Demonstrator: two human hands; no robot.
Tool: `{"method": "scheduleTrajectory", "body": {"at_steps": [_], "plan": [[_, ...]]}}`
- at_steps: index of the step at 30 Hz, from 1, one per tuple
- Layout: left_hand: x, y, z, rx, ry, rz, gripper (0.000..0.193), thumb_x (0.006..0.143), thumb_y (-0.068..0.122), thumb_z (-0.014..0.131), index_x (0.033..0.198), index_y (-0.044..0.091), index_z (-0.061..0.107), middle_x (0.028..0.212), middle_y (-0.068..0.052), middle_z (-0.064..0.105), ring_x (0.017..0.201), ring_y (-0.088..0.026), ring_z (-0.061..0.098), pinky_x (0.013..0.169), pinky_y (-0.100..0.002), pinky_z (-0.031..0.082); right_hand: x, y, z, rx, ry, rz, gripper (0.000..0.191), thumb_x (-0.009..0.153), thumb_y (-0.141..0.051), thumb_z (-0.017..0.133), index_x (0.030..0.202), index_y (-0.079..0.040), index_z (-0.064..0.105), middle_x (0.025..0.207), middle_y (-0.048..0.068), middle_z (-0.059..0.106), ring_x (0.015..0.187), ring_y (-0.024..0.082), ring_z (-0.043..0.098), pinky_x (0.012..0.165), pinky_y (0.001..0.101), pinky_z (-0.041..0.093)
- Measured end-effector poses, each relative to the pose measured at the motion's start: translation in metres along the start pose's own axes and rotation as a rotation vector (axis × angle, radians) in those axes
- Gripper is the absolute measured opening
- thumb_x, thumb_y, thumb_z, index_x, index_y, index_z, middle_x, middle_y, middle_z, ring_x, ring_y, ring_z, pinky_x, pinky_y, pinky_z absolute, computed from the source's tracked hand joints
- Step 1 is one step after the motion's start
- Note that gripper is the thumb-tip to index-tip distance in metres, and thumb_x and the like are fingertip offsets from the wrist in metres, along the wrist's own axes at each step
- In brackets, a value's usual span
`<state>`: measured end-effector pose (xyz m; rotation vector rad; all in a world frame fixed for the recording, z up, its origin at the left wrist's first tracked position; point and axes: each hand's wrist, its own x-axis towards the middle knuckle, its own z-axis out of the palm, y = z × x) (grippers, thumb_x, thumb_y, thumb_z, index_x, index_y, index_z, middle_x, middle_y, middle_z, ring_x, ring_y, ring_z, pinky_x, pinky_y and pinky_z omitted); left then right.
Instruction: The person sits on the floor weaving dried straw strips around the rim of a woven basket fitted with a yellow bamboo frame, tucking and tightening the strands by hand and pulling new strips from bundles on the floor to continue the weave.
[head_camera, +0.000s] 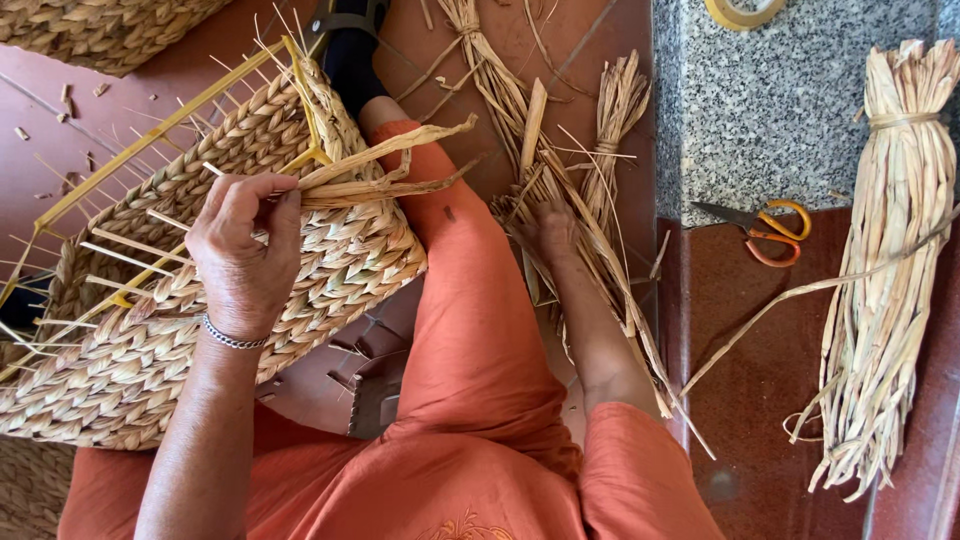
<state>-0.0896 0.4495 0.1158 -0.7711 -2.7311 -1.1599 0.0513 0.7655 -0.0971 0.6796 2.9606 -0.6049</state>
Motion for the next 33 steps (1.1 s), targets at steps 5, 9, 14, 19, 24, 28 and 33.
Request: {"method": "scheduleTrajectory", "body": {"at_steps": [5, 9, 14, 19, 24, 28, 33], "plan": [[-0.001, 0.002, -0.002, 0.006, 0.002, -0.03, 0.011, 0.103, -0.003, 0.076, 0.11, 0.002, 0.07, 0.098, -0.009, 0.068, 0.081, -0.016, 0.069, 0.072, -0.028, 0.056, -0.002, -0.001, -0.008, 0.105, 0.119, -0.047, 0.003, 0.086, -0.012, 0.076, 0.087, -0.013, 0.078, 0.095, 0.011, 0.074, 0.088, 0.028, 0.07, 0.079, 0.0433, 0.058], [0.0, 0.0, -0.002, -0.025, 0.012, 0.008, 0.01, 0.105, -0.003, 0.075, 0.111, 0.003, 0.069, 0.102, -0.008, 0.07, 0.084, -0.015, 0.069, 0.073, -0.027, 0.057, 0.004, 0.01, -0.026, 0.539, -0.253, 0.492, 0.019, 0.093, -0.02, 0.075, 0.109, -0.009, 0.075, 0.095, 0.01, 0.076, 0.084, 0.023, 0.074, 0.074, 0.0369, 0.059], [0.002, 0.0, -0.002, -0.029, 0.022, 0.0, 0.01, 0.103, -0.002, 0.075, 0.109, 0.003, 0.069, 0.099, -0.008, 0.069, 0.08, -0.016, 0.068, 0.071, -0.027, 0.056, 0.009, 0.026, -0.045, 0.923, -0.342, 0.841, 0.021, 0.098, -0.017, 0.062, 0.114, -0.006, 0.07, 0.092, 0.007, 0.076, 0.077, 0.017, 0.074, 0.066, 0.0301, 0.063], [0.005, 0.005, -0.003, -0.042, 0.03, -0.005, 0.011, 0.101, -0.003, 0.075, 0.109, 0.003, 0.07, 0.097, -0.009, 0.068, 0.077, -0.017, 0.067, 0.069, -0.029, 0.055, 0.024, 0.041, -0.062, 1.046, -0.17, 0.764, 0.019, 0.1, -0.017, 0.065, 0.117, -0.01, 0.072, 0.084, 0.007, 0.072, 0.064, 0.011, 0.06, 0.054, 0.0256, 0.046], [0.008, 0.004, -0.001, -0.044, 0.065, -0.017, 0.013, 0.098, -0.002, 0.076, 0.108, 0.003, 0.07, 0.094, -0.01, 0.068, 0.076, -0.018, 0.067, 0.067, -0.03, 0.054, 0.057, 0.033, -0.088, 1.134, 0.005, 0.497, 0.014, 0.098, -0.016, 0.07, 0.11, -0.009, 0.071, 0.082, 0.002, 0.072, 0.063, 0.009, 0.061, 0.053, 0.0243, 0.046], [0.009, -0.004, 0.003, -0.036, 0.138, 0.021, 0.015, 0.095, 0.0, 0.076, 0.107, 0.005, 0.068, 0.095, -0.01, 0.069, 0.082, -0.023, 0.07, 0.07, -0.033, 0.056, 0.08, -0.013, -0.121, 1.198, 0.062, 0.048, 0.011, 0.098, -0.003, 0.074, 0.108, -0.006, 0.071, 0.09, 0.0, 0.071, 0.074, 0.006, 0.062, 0.066, 0.0208, 0.051], [0.007, -0.01, 0.011, 0.118, 0.172, 0.133, 0.013, 0.094, -0.002, 0.073, 0.101, 0.004, 0.064, 0.102, -0.01, 0.067, 0.088, -0.026, 0.069, 0.072, -0.035, 0.058, 0.069, -0.11, -0.155, 0.986, -0.045, -0.494, 0.016, 0.097, 0.004, 0.077, 0.108, -0.006, 0.071, 0.101, 0.003, 0.067, 0.083, 0.008, 0.058, 0.071, 0.0213, 0.049]]}}
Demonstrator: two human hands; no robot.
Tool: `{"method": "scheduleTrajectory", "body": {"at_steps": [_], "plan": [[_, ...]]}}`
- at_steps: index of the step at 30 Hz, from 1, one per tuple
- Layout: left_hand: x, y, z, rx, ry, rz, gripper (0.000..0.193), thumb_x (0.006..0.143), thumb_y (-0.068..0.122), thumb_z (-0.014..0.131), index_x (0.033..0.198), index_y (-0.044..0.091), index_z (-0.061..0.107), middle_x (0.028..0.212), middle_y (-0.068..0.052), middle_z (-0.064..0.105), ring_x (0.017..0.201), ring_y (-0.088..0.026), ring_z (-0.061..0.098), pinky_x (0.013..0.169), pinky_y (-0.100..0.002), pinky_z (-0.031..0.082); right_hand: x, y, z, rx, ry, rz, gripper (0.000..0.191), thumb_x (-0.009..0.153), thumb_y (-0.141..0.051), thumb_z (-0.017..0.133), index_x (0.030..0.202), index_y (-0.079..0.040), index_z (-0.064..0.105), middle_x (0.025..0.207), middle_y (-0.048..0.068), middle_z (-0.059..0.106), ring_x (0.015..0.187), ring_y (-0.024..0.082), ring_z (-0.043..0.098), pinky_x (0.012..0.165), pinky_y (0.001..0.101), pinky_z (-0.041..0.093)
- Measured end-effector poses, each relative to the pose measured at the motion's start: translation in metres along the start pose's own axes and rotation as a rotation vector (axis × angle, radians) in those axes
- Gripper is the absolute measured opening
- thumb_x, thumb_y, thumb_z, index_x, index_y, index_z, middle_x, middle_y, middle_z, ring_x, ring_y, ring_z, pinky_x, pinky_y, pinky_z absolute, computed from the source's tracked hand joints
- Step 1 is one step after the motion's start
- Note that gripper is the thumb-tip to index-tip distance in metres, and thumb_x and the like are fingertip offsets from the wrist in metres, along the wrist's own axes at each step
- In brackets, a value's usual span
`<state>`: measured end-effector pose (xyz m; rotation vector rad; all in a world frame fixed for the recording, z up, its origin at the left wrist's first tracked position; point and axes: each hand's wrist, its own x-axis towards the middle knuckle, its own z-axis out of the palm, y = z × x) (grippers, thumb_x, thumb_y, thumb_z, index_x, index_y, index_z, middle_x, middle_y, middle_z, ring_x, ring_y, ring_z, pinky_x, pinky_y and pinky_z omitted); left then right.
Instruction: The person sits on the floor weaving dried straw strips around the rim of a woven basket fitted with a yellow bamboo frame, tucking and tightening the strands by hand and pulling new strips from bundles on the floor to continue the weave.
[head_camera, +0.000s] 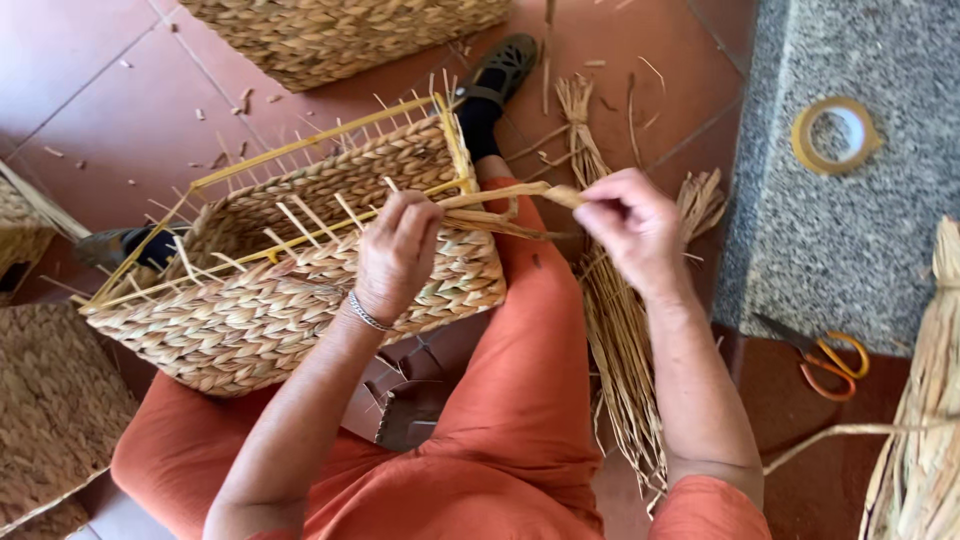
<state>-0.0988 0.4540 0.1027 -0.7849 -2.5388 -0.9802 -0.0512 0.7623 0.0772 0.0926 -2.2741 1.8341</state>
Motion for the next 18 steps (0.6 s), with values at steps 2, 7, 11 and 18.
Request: {"method": "scheduleTrajectory", "body": {"at_steps": [2, 7, 11, 18], "plan": [[-0.003, 0.0, 0.002, 0.088, 0.039, 0.082, 0.014, 0.092, -0.001, 0.072, 0.101, 0.003, 0.063, 0.104, -0.01, 0.064, 0.092, -0.027, 0.068, 0.077, -0.037, 0.057, 0.016, -0.02, 0.037, -0.058, -0.143, -0.087, 0.014, 0.094, 0.001, 0.078, 0.103, -0.007, 0.072, 0.102, 0.003, 0.069, 0.08, 0.008, 0.061, 0.066, 0.0204, 0.053], [-0.011, 0.0, 0.002, 0.136, 0.037, 0.109, 0.016, 0.089, -0.004, 0.072, 0.102, 0.001, 0.066, 0.109, -0.009, 0.062, 0.095, -0.024, 0.066, 0.08, -0.035, 0.059, 0.041, -0.043, 0.089, -0.117, -0.24, -0.181, 0.015, 0.089, -0.009, 0.082, 0.098, -0.008, 0.07, 0.12, 0.004, 0.061, 0.102, 0.018, 0.066, 0.088, 0.0325, 0.058], [-0.014, 0.0, 0.0, 0.135, 0.061, 0.15, 0.027, 0.08, -0.008, 0.069, 0.105, 0.002, 0.07, 0.118, -0.012, 0.058, 0.099, -0.026, 0.066, 0.079, -0.036, 0.059, 0.057, -0.044, 0.1, -0.44, -0.254, -0.351, 0.016, 0.08, -0.015, 0.087, 0.089, -0.011, 0.074, 0.117, 0.005, 0.064, 0.108, 0.028, 0.062, 0.097, 0.0433, 0.045], [-0.015, -0.003, -0.003, 0.093, 0.031, 0.154, 0.026, 0.08, -0.007, 0.072, 0.105, 0.0, 0.069, 0.126, -0.013, 0.055, 0.102, -0.026, 0.066, 0.081, -0.036, 0.059, 0.068, -0.05, 0.105, -0.563, -0.353, -0.268, 0.018, 0.082, -0.025, 0.087, 0.089, -0.014, 0.075, 0.09, 0.0, 0.064, 0.094, 0.021, 0.064, 0.084, 0.0415, 0.042]]}}
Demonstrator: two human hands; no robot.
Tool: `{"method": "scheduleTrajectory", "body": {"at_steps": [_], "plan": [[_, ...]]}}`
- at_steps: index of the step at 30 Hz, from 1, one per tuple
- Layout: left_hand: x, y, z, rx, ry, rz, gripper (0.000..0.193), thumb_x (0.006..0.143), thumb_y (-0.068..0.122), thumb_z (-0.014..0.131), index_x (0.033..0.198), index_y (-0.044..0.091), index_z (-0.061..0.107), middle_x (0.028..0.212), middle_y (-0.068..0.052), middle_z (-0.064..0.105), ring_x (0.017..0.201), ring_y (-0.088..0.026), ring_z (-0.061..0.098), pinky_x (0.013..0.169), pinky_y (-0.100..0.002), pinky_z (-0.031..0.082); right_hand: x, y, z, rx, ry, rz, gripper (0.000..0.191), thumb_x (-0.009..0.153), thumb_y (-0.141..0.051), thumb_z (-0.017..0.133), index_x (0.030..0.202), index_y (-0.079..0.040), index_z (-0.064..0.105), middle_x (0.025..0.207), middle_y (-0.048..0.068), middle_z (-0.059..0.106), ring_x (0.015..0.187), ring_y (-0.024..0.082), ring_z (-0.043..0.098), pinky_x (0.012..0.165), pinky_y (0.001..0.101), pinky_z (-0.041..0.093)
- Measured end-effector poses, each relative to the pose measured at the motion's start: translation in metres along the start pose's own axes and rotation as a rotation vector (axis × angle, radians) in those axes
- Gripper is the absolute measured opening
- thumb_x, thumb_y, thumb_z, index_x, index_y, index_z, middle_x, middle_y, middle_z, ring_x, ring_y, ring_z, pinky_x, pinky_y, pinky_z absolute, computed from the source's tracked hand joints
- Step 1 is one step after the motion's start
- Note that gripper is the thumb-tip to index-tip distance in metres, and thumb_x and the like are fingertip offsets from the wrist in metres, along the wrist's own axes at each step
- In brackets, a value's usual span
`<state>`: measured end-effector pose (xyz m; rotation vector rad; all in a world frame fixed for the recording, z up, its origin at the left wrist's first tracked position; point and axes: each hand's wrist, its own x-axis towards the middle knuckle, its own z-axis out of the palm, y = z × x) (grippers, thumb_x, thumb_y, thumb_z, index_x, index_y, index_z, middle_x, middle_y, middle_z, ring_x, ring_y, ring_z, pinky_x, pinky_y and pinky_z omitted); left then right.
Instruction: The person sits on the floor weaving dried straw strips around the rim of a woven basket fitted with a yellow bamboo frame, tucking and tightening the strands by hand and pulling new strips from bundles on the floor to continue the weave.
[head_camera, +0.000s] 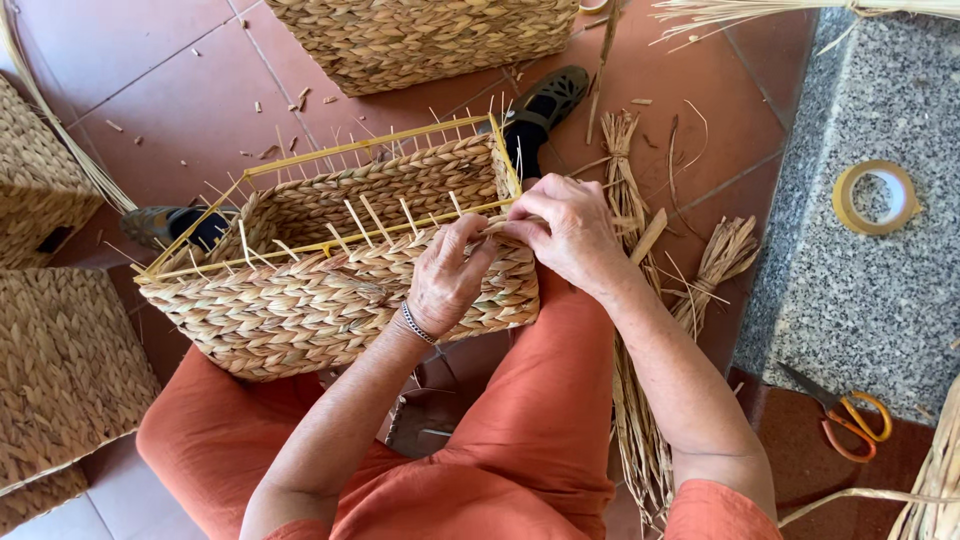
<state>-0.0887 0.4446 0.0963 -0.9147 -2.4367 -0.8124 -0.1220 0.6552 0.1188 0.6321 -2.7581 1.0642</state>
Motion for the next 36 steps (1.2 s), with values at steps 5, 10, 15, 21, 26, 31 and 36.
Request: {"method": "scheduleTrajectory", "body": {"at_steps": [5, 10, 15, 21, 26, 31, 36], "plan": [[0.002, 0.0, -0.004, -0.021, -0.003, 0.0, 0.022, 0.081, -0.005, 0.072, 0.103, 0.0, 0.069, 0.127, -0.013, 0.056, 0.103, -0.026, 0.066, 0.083, -0.037, 0.059, 0.01, 0.0, -0.002, -0.065, 0.025, -0.072, 0.02, 0.082, -0.027, 0.088, 0.086, -0.013, 0.074, 0.083, 0.001, 0.062, 0.086, 0.021, 0.064, 0.076, 0.042, 0.047], [0.003, 0.001, -0.005, 0.007, -0.025, 0.03, 0.022, 0.08, -0.003, 0.07, 0.102, 0.001, 0.068, 0.127, -0.013, 0.058, 0.106, -0.028, 0.067, 0.086, -0.038, 0.059, 0.009, 0.007, 0.006, -0.056, 0.043, -0.078, 0.022, 0.08, -0.025, 0.089, 0.084, -0.012, 0.071, 0.083, 0.003, 0.06, 0.081, 0.022, 0.064, 0.072, 0.0397, 0.049], [0.004, -0.005, 0.002, 0.02, -0.015, 0.042, 0.019, 0.085, -0.005, 0.067, 0.101, 0.001, 0.059, 0.13, -0.016, 0.06, 0.106, -0.03, 0.067, 0.085, -0.04, 0.059, 0.011, 0.012, 0.031, -0.253, 0.099, -0.119, 0.025, 0.074, -0.017, 0.089, 0.087, -0.007, 0.069, 0.084, 0.005, 0.062, 0.076, 0.019, 0.063, 0.067, 0.0387, 0.049], [0.025, -0.019, 0.016, -0.145, -0.117, -0.288, 0.018, 0.093, 0.0, 0.068, 0.1, 0.004, 0.052, 0.101, -0.018, 0.07, 0.081, -0.032, 0.07, 0.065, -0.041, 0.056, 0.002, 0.022, 0.022, 0.218, -0.068, 0.132, 0.016, 0.086, -0.013, 0.082, 0.09, -0.011, 0.066, 0.092, -0.001, 0.067, 0.082, 0.011, 0.067, 0.076, 0.0302, 0.057], [0.051, -0.038, 0.022, -0.275, -0.262, -0.555, 0.037, 0.082, -0.001, 0.069, 0.113, 0.006, 0.051, 0.071, -0.018, 0.068, 0.07, -0.04, 0.069, 0.064, -0.049, 0.053, -0.023, 0.021, -0.003, -0.012, 0.219, -0.042, 0.014, 0.085, -0.009, 0.085, 0.089, -0.007, 0.072, 0.089, 0.007, 0.071, 0.089, 0.024, 0.064, 0.082, 0.0385, 0.051], [0.052, -0.043, 0.026, -0.246, -0.318, -0.497, 0.038, 0.08, -0.002, 0.067, 0.115, 0.008, 0.055, 0.075, -0.019, 0.069, 0.073, -0.041, 0.07, 0.069, -0.051, 0.054, -0.058, 0.014, 0.008, -0.082, 0.185, 0.057, 0.042, 0.084, -0.033, 0.085, 0.11, -0.005, 0.069, 0.106, 0.009, 0.071, 0.099, 0.02, 0.067, 0.088, 0.0353, 0.055], [0.045, -0.049, 0.029, -0.254, -0.282, -0.423, 0.028, 0.084, -0.001, 0.065, 0.11, 0.009, 0.062, 0.084, -0.018, 0.072, 0.081, -0.038, 0.072, 0.074, -0.047, 0.057, -0.08, 0.028, 0.02, -0.127, 0.106, 0.045, 0.038, 0.084, -0.02, 0.078, 0.117, -0.007, 0.066, 0.091, 0.007, 0.072, 0.092, 0.025, 0.067, 0.09, 0.043, 0.052]]}}
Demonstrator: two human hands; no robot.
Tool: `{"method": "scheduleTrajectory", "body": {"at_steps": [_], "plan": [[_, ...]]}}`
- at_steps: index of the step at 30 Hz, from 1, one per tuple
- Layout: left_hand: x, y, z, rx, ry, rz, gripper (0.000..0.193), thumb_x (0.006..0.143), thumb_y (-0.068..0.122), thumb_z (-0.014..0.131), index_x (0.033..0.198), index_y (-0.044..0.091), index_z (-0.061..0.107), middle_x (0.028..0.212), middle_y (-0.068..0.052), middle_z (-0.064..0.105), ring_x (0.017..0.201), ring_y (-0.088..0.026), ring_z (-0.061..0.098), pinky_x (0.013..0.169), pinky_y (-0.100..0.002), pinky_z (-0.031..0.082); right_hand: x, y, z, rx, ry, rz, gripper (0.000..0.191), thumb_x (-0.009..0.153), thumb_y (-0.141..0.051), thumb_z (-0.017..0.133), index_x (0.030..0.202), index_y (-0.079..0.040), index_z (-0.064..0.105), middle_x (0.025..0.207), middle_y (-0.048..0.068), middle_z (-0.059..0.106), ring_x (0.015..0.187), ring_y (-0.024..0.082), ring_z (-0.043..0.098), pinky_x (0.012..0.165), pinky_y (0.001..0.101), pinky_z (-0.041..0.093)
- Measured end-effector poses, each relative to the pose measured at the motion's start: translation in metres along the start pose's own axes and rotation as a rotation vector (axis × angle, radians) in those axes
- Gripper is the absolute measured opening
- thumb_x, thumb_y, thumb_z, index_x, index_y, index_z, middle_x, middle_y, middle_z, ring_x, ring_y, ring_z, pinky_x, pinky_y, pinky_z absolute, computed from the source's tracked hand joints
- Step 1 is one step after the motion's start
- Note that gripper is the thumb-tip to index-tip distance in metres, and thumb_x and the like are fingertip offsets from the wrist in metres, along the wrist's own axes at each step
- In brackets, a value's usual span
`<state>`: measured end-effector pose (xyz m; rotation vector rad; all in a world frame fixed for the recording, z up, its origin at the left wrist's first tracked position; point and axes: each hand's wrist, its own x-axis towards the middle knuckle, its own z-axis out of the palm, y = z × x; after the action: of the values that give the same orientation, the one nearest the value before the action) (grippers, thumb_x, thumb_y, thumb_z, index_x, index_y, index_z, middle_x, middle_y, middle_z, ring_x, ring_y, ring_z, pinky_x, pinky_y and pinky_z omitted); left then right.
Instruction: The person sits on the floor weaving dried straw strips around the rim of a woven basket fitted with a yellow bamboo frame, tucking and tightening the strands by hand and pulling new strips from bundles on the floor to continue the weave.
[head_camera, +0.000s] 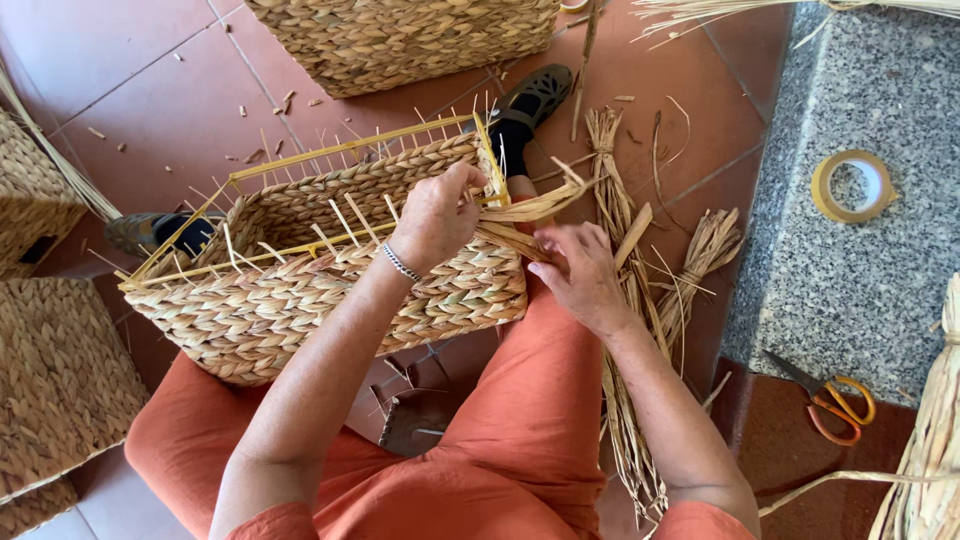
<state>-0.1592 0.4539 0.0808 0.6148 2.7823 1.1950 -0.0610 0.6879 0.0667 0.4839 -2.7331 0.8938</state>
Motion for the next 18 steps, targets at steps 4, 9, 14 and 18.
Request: {"method": "scheduleTrajectory", "body": {"at_steps": [4, 9, 14, 18], "plan": [[0.0, 0.0, 0.005, -0.06, 0.052, 0.042, 0.026, 0.083, -0.001, 0.065, 0.107, 0.008, 0.065, 0.091, -0.016, 0.075, 0.087, -0.034, 0.075, 0.076, -0.042, 0.06, -0.024, 0.018, -0.016, 0.57, -0.289, 0.475, 0.032, 0.095, -0.015, 0.07, 0.125, -0.005, 0.067, 0.097, 0.007, 0.075, 0.076, 0.017, 0.071, 0.067, 0.0295, 0.058], [0.002, 0.01, 0.002, -0.076, -0.018, -0.073, 0.026, 0.086, 0.0, 0.065, 0.11, 0.007, 0.065, 0.088, -0.017, 0.075, 0.071, -0.031, 0.074, 0.068, -0.04, 0.06, -0.04, 0.036, -0.05, 0.53, -0.297, 0.41, 0.027, 0.095, -0.012, 0.068, 0.12, -0.005, 0.073, 0.104, 0.004, 0.076, 0.09, 0.015, 0.073, 0.077, 0.0288, 0.06], [0.0, 0.02, -0.009, -0.235, -0.123, -0.177, 0.024, 0.088, -0.001, 0.06, 0.111, 0.005, 0.062, 0.095, -0.013, 0.074, 0.047, -0.021, 0.07, 0.044, -0.033, 0.059, -0.03, 0.028, -0.05, -0.259, -0.078, 0.005, 0.014, 0.086, -0.016, 0.078, 0.098, -0.009, 0.079, 0.091, 0.004, 0.072, 0.083, 0.022, 0.064, 0.069, 0.0385, 0.054], [0.001, 0.022, -0.007, -0.22, -0.044, -0.103, 0.026, 0.088, -0.001, 0.063, 0.113, 0.004, 0.065, 0.095, -0.014, 0.075, 0.05, -0.019, 0.071, 0.048, -0.031, 0.059, -0.006, 0.023, -0.042, -0.448, 0.334, -0.065, 0.008, 0.098, -0.012, 0.081, 0.105, -0.009, 0.079, 0.095, 0.008, 0.058, 0.08, 0.021, 0.056, 0.057, 0.0299, 0.05]]}}
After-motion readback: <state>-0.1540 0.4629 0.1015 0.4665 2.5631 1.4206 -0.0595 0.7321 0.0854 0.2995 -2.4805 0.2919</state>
